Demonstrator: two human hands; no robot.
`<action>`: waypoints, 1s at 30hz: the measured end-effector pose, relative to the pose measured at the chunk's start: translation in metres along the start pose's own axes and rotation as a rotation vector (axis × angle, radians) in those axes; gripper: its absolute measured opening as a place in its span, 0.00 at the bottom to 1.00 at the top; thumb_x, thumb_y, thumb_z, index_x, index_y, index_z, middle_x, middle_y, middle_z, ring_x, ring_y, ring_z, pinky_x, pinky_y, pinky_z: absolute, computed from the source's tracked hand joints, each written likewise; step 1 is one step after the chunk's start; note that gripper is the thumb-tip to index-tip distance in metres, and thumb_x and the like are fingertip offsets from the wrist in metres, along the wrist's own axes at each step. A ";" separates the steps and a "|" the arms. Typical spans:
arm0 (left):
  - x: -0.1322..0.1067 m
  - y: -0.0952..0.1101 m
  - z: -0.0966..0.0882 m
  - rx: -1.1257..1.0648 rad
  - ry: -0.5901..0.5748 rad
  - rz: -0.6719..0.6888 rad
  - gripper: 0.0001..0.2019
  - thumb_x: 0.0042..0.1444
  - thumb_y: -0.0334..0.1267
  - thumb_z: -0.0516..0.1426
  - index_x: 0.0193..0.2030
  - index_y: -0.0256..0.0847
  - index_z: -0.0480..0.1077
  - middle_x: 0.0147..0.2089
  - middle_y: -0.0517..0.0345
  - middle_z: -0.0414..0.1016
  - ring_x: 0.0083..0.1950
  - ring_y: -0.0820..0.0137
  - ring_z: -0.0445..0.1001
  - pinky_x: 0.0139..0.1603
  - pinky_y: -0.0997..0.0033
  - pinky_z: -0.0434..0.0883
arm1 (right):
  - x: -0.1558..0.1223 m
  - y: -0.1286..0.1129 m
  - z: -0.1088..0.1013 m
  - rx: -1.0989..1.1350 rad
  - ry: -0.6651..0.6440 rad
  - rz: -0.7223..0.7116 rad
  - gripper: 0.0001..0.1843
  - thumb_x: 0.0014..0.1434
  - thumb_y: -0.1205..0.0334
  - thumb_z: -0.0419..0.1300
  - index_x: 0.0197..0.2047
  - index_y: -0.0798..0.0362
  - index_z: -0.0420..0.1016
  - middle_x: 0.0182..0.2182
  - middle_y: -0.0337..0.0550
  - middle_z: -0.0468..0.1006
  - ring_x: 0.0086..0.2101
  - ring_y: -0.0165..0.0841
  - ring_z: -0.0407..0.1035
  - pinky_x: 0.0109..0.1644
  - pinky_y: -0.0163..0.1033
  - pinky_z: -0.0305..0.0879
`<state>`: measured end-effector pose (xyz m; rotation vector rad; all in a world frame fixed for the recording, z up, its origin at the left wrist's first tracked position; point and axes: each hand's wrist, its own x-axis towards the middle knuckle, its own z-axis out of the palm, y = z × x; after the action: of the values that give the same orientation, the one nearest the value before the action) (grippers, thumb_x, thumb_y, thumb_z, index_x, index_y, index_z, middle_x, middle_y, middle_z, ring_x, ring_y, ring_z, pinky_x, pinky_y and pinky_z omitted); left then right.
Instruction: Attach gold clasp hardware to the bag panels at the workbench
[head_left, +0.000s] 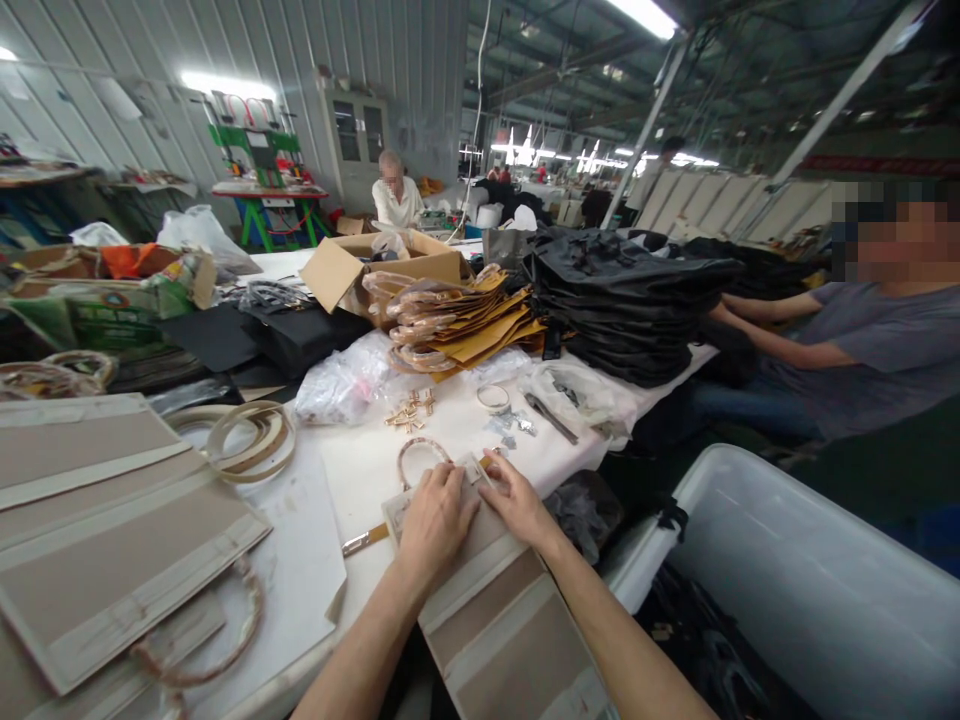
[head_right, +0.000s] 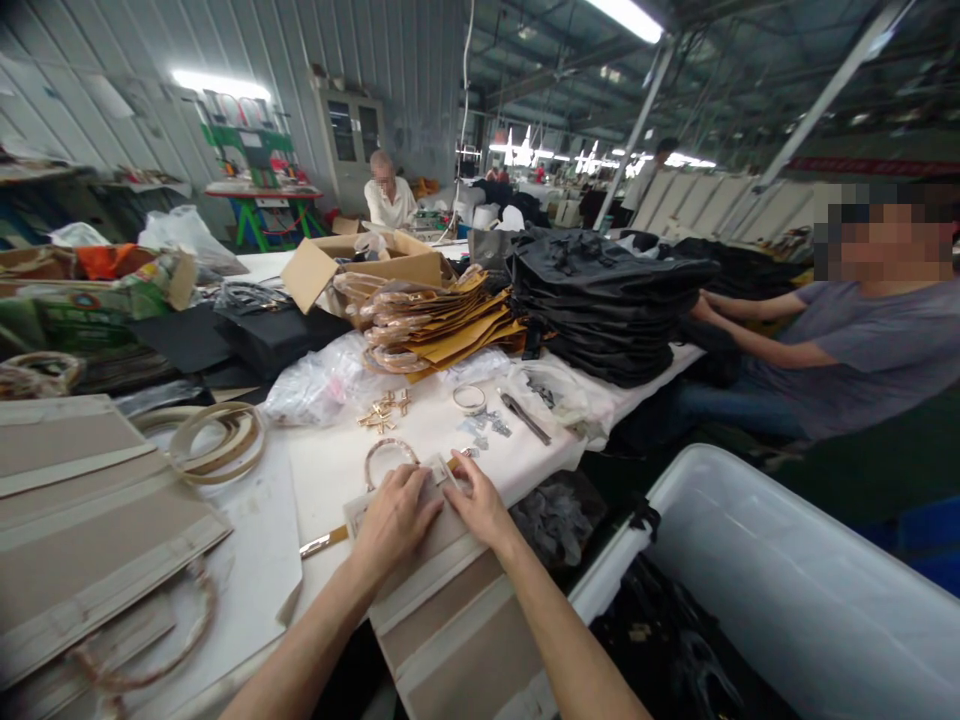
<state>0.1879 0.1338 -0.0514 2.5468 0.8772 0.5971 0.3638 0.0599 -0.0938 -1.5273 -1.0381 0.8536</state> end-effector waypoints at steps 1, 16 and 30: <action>0.005 0.000 0.004 0.026 0.004 -0.027 0.14 0.66 0.37 0.60 0.57 0.39 0.69 0.54 0.46 0.74 0.56 0.55 0.74 0.58 0.53 0.74 | 0.000 -0.001 -0.001 -0.067 -0.004 -0.031 0.31 0.63 0.53 0.64 0.67 0.50 0.68 0.59 0.51 0.76 0.61 0.44 0.69 0.66 0.53 0.66; 0.019 0.001 0.015 0.173 0.014 -0.183 0.11 0.70 0.44 0.55 0.51 0.42 0.73 0.49 0.50 0.75 0.47 0.58 0.78 0.42 0.64 0.71 | 0.004 -0.034 -0.007 -0.700 -0.143 -0.261 0.21 0.68 0.67 0.57 0.63 0.55 0.76 0.51 0.54 0.80 0.54 0.44 0.73 0.63 0.48 0.68; 0.012 -0.005 0.027 0.169 0.055 -0.063 0.11 0.73 0.46 0.50 0.49 0.44 0.70 0.45 0.53 0.75 0.43 0.60 0.78 0.41 0.64 0.70 | 0.038 -0.025 -0.010 -0.478 -0.063 -0.086 0.10 0.64 0.61 0.67 0.49 0.50 0.81 0.43 0.44 0.84 0.41 0.37 0.77 0.47 0.38 0.71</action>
<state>0.2076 0.1394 -0.0726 2.6515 1.0647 0.6000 0.3821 0.0933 -0.0677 -1.8404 -1.4154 0.6211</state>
